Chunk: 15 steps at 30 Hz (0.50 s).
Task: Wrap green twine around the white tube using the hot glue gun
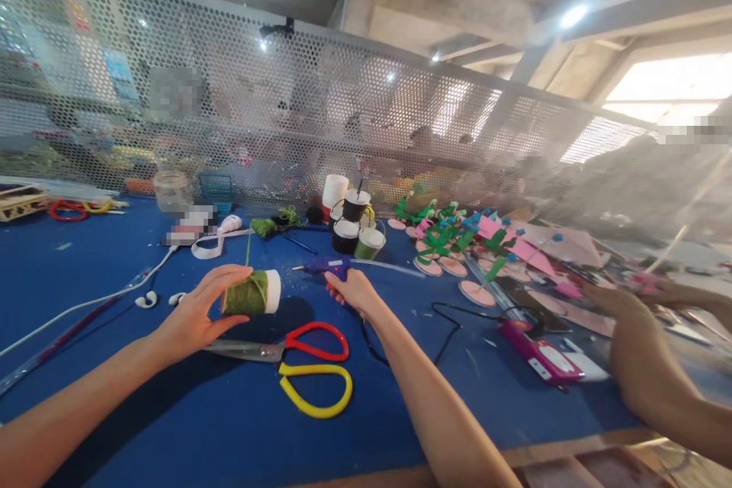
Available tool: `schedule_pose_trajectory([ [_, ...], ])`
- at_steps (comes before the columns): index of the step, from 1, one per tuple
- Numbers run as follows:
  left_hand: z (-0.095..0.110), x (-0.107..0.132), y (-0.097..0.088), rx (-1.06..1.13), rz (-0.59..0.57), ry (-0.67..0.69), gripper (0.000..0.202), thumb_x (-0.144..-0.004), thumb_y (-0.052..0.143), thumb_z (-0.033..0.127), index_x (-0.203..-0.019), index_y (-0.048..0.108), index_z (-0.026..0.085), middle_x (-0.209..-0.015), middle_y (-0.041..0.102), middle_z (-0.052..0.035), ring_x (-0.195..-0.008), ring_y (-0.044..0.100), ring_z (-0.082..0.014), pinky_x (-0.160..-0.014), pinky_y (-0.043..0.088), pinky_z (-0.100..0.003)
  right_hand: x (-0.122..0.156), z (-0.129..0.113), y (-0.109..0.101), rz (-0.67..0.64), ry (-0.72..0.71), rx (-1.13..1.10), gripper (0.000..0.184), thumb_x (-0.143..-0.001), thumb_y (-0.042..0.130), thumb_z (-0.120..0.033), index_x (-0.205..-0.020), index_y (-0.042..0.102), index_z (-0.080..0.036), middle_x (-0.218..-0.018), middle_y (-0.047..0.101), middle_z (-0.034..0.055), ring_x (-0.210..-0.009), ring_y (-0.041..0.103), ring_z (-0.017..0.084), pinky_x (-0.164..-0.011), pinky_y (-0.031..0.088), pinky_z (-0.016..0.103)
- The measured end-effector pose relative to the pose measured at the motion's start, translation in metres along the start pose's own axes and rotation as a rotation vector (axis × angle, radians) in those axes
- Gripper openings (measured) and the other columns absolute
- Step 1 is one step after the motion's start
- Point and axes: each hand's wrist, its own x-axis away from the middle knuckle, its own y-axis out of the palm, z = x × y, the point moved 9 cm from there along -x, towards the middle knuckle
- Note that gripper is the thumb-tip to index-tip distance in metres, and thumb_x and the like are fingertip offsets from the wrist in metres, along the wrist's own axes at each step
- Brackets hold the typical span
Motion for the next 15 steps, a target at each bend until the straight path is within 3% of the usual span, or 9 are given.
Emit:
schedule_pose_trajectory([
  [4,0.005,-0.001,0.002,0.022,-0.013,0.034,0.055,-0.079,0.059,0.014,-0.126,0.033,0.022,-0.12,0.049,-0.013,-0.113,0.047,-0.0269,-0.094,0.043,-0.051,0.001,-0.008,-0.014,0.107,-0.065,0.136,0.035,-0.064,0.068,-0.029,-0.04,0.042,-0.02,-0.046,0.053,0.0023,-0.053,0.055,0.015,-0.05,0.041,0.024],
  [7,0.011,-0.002,0.003,0.027,-0.029,0.066,0.056,-0.078,0.059,0.011,-0.126,0.033,0.022,-0.119,0.05,-0.0132,-0.113,0.046,-0.0268,-0.093,0.043,-0.051,0.009,-0.042,-0.016,0.146,-0.196,0.179,0.027,-0.066,0.066,-0.035,-0.049,0.054,-0.018,-0.072,0.063,0.0079,-0.079,0.058,0.02,-0.068,0.043,0.027],
  [9,0.015,-0.003,0.005,0.022,-0.039,0.084,0.057,-0.077,0.059,0.009,-0.126,0.033,0.021,-0.118,0.051,-0.0134,-0.113,0.046,-0.0267,-0.093,0.044,-0.051,0.015,-0.075,0.009,-0.034,-0.342,0.162,0.037,-0.076,0.052,-0.049,-0.061,0.063,-0.017,-0.077,0.065,0.0068,-0.078,0.059,0.02,-0.071,0.043,0.029],
  [12,0.019,-0.002,0.009,0.011,-0.066,0.11,0.058,-0.076,0.059,0.007,-0.126,0.034,0.021,-0.118,0.051,-0.014,-0.114,0.045,-0.0269,-0.093,0.044,-0.05,0.019,-0.102,0.054,-0.345,-0.341,0.08,0.055,-0.081,0.035,-0.06,-0.07,0.069,-0.018,-0.081,0.068,0.0041,-0.079,0.059,0.018,-0.073,0.041,0.028],
  [15,0.022,-0.001,0.013,-0.002,-0.089,0.126,0.058,-0.076,0.059,0.007,-0.126,0.034,0.021,-0.118,0.051,-0.0132,-0.117,0.044,-0.0274,-0.095,0.043,-0.05,0.02,-0.108,0.086,-0.531,-0.27,0.067,0.051,-0.077,0.043,-0.061,-0.071,0.069,-0.018,-0.064,0.064,0.001,-0.056,0.051,0.012,-0.056,0.039,0.025],
])
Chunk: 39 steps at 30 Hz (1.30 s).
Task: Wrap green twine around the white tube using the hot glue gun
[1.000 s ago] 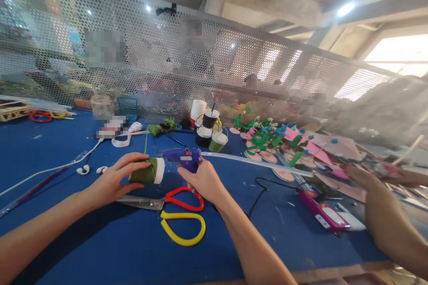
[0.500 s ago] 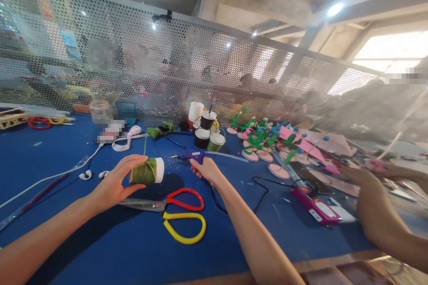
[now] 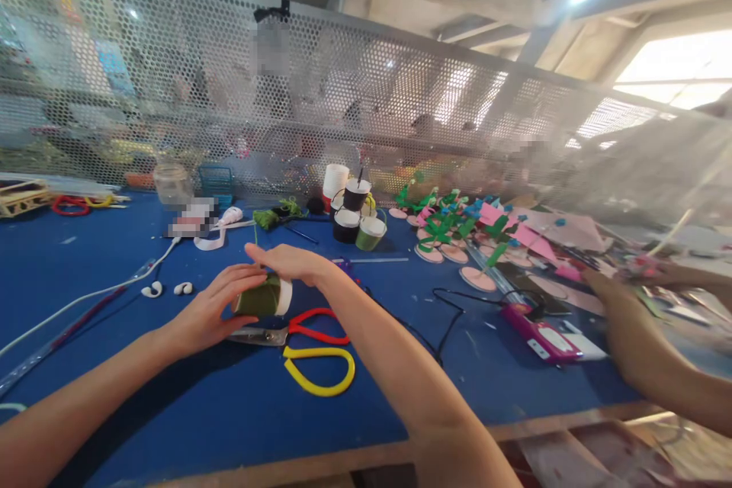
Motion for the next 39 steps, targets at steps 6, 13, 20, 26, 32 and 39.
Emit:
schedule_pose_trajectory([
  [6,-0.005,-0.002,-0.006,0.062,0.036,-0.102,0.053,-0.078,0.061,0.014,-0.125,0.036,0.021,-0.124,0.045,-0.0138,-0.119,0.043,-0.0263,-0.097,0.042,-0.045,0.009,0.004,-0.027,0.283,-0.105,-0.363,0.024,-0.064,0.067,-0.038,-0.068,0.065,-0.014,-0.061,0.059,-0.0023,-0.054,0.045,0.007,-0.051,0.034,0.02],
  [13,-0.029,-0.001,-0.002,0.304,0.055,-0.386,0.046,-0.069,0.068,0.035,-0.108,0.051,0.016,-0.105,0.057,-0.0102,-0.097,0.057,-0.0242,-0.085,0.048,-0.041,0.04,0.008,-0.047,0.415,-0.237,-0.753,0.03,-0.059,0.069,-0.042,-0.074,0.06,-0.017,-0.062,0.055,-0.0047,-0.047,0.043,0.005,-0.044,0.032,0.02],
  [20,-0.035,0.005,0.012,0.515,-0.033,-0.544,0.051,-0.065,0.069,0.038,-0.108,0.053,0.014,-0.104,0.061,-0.0102,-0.092,0.06,-0.0237,-0.083,0.049,-0.038,0.04,0.033,-0.04,0.415,-0.139,-0.978,0.028,-0.06,0.071,-0.04,-0.073,0.06,-0.018,-0.061,0.054,-0.0057,-0.049,0.044,0.005,-0.047,0.035,0.019],
  [26,-0.031,0.004,0.016,0.545,-0.09,-0.566,0.05,-0.065,0.069,0.037,-0.107,0.054,0.014,-0.101,0.062,-0.0094,-0.088,0.061,-0.0231,-0.082,0.05,-0.038,0.038,0.035,-0.021,0.219,-0.053,-0.923,0.028,-0.071,0.061,-0.046,-0.076,0.063,-0.018,-0.068,0.061,-0.001,-0.063,0.055,0.009,-0.057,0.04,0.021],
  [32,-0.032,0.003,0.015,0.536,-0.08,-0.563,0.05,-0.064,0.07,0.038,-0.105,0.056,0.014,-0.099,0.064,-0.0084,-0.085,0.062,-0.0225,-0.078,0.051,-0.037,0.044,0.023,-0.014,0.158,-0.141,-0.825,0.028,-0.054,0.075,-0.037,-0.074,0.066,-0.019,-0.07,0.062,-0.0018,-0.066,0.054,0.009,-0.063,0.04,0.023],
  [39,-0.033,0.004,0.017,0.582,-0.097,-0.617,0.05,-0.064,0.068,0.04,-0.104,0.056,0.013,-0.096,0.066,-0.0088,-0.083,0.063,-0.023,-0.076,0.051,-0.037,0.042,0.028,-0.028,0.328,-0.176,-0.659,0.024,-0.056,0.072,-0.039,-0.065,0.064,-0.017,-0.068,0.061,-0.0018,-0.061,0.049,0.008,-0.057,0.036,0.023],
])
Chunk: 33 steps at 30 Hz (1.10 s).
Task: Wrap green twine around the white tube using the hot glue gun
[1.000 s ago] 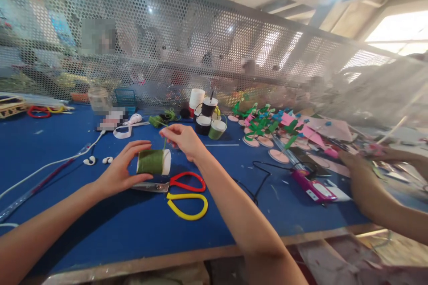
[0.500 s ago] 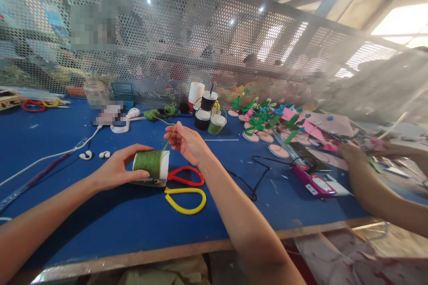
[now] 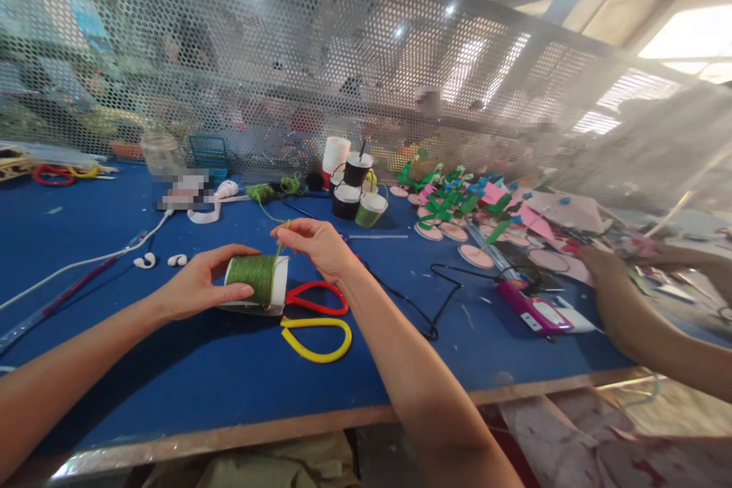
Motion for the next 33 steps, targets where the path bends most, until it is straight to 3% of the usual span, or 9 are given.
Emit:
schedule_pose_trajectory([
  [5,0.0,0.0,0.003,0.018,-0.044,-0.041,0.045,-0.067,0.065,0.04,-0.101,0.056,0.011,-0.092,0.066,-0.0087,-0.081,0.062,-0.0228,-0.075,0.051,-0.036,-0.001,-0.01,-0.011,0.114,-0.108,0.174,0.026,-0.061,0.067,-0.04,-0.061,0.056,-0.017,-0.057,0.054,-0.005,-0.053,0.042,0.007,-0.055,0.034,0.023],
  [14,0.005,0.001,0.004,-0.038,-0.048,0.05,0.047,-0.065,0.068,0.037,-0.104,0.056,0.013,-0.096,0.063,-0.0083,-0.084,0.061,-0.0219,-0.077,0.05,-0.035,0.0,-0.014,-0.004,0.087,-0.221,0.391,0.025,-0.071,0.058,-0.039,-0.061,0.05,-0.018,-0.058,0.047,-0.0042,-0.054,0.04,0.009,-0.055,0.033,0.025],
  [33,0.021,0.005,0.004,-0.197,-0.011,0.286,0.048,-0.067,0.07,0.033,-0.108,0.052,0.017,-0.106,0.057,-0.0098,-0.098,0.057,-0.0235,-0.083,0.048,-0.037,0.001,-0.008,0.002,0.047,-0.157,0.447,0.029,-0.071,0.056,-0.043,-0.058,0.047,-0.018,-0.056,0.043,-0.0042,-0.055,0.036,0.009,-0.053,0.029,0.025],
])
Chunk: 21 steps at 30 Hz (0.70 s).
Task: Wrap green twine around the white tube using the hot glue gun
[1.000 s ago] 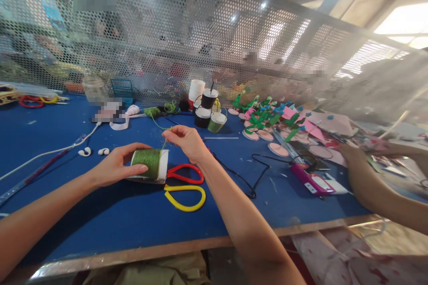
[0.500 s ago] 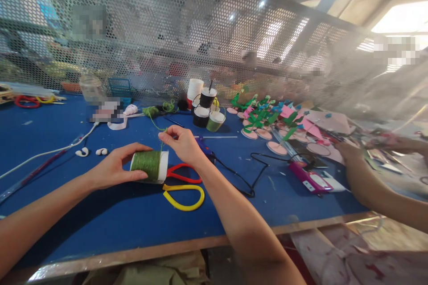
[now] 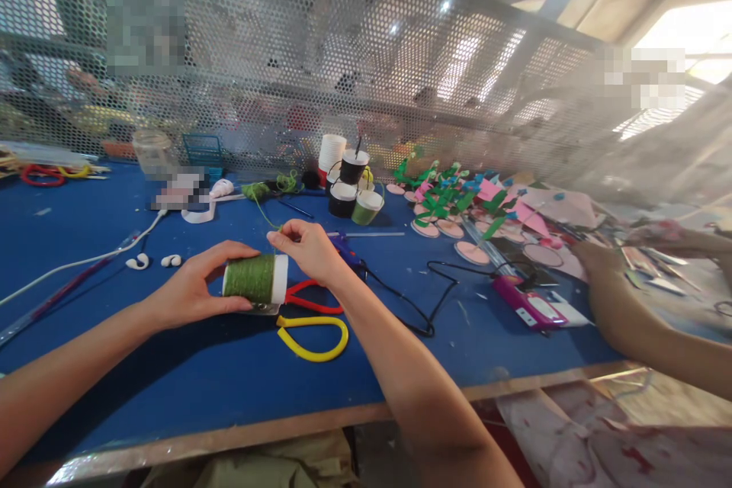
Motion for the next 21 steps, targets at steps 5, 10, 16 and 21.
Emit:
schedule_pose_trajectory([
  [5,0.006,0.001,0.0,-0.069,0.008,0.064,0.05,-0.067,0.071,0.034,-0.11,0.05,0.017,-0.109,0.056,-0.0115,-0.102,0.055,-0.0246,-0.088,0.046,-0.039,0.001,0.003,0.002,-0.013,0.053,-0.058,0.031,-0.067,0.06,-0.044,-0.056,0.046,-0.019,-0.056,0.042,-0.0048,-0.055,0.034,0.009,-0.053,0.028,0.025],
  [10,0.012,0.002,-0.001,-0.14,0.02,0.131,0.05,-0.069,0.07,0.033,-0.112,0.049,0.017,-0.11,0.057,-0.0123,-0.107,0.053,-0.0252,-0.09,0.046,-0.04,0.003,0.01,0.004,-0.044,0.137,-0.108,0.034,-0.063,0.062,-0.048,-0.056,0.048,-0.018,-0.055,0.04,-0.0055,-0.054,0.034,0.009,-0.053,0.028,0.025],
  [16,0.02,0.005,0.0,-0.224,0.039,0.236,0.048,-0.074,0.067,0.031,-0.115,0.047,0.018,-0.112,0.056,-0.0128,-0.108,0.052,-0.0247,-0.09,0.046,-0.041,0.007,0.021,0.006,-0.061,0.257,-0.144,0.035,-0.061,0.065,-0.05,-0.06,0.049,-0.019,-0.054,0.041,-0.0064,-0.05,0.034,0.008,-0.05,0.027,0.024],
  [21,0.024,0.007,0.001,-0.275,0.048,0.298,0.046,-0.077,0.064,0.03,-0.117,0.044,0.018,-0.113,0.053,-0.0136,-0.108,0.051,-0.0247,-0.089,0.047,-0.041,0.009,0.019,0.006,-0.054,0.286,-0.179,0.039,-0.055,0.068,-0.052,-0.061,0.048,-0.018,-0.054,0.043,-0.0069,-0.047,0.033,0.007,-0.046,0.026,0.024],
])
